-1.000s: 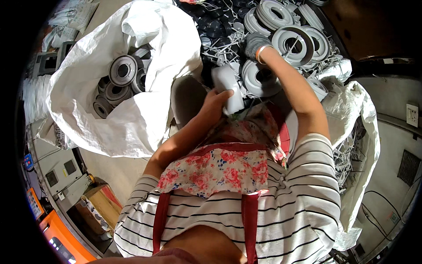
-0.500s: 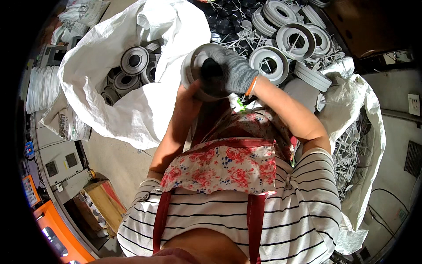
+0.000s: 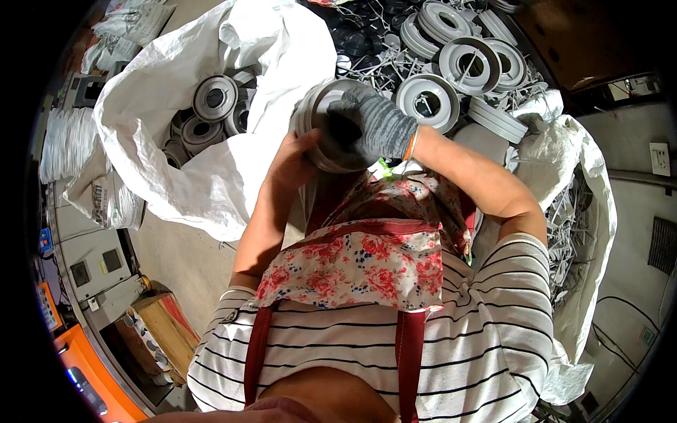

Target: The person sorts white circular plastic parts from a large white sack into a pile on a table. They repeatedly pick up individual parts, inspect them, and place them into the growing pile.

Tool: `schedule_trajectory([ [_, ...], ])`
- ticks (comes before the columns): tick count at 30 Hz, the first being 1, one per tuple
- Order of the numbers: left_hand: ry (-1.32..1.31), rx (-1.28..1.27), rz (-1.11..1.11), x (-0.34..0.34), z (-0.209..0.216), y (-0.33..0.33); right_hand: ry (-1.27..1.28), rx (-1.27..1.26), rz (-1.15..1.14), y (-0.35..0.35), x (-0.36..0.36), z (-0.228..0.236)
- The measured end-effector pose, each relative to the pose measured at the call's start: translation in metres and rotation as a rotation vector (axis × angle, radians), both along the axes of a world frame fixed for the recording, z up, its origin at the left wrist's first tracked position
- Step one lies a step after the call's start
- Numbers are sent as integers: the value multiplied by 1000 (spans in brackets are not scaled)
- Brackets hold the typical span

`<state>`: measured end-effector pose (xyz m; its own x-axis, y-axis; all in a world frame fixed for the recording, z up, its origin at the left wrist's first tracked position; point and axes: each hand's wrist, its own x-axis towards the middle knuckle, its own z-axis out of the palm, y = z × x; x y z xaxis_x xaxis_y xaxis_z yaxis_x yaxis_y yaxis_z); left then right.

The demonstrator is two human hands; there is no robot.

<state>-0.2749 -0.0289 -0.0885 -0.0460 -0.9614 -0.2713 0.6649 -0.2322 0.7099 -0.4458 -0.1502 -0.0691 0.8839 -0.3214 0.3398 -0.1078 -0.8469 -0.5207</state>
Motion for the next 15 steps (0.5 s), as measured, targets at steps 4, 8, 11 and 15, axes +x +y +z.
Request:
schedule_trajectory([
  [4, 43, -46, -129, 8, 1, -1, 39, -260, 142, -2, -5, -6],
  [8, 47, 23, -267, 20, -13, -2, 58, -337, 286, 6, -11, 4],
  [11, 68, 56, -305, 25, -21, 1, -9, -393, 295, 7, -11, 2],
  [15, 181, 52, -176, 3, -7, -5, -55, 211, 107, 4, 1, -13],
])
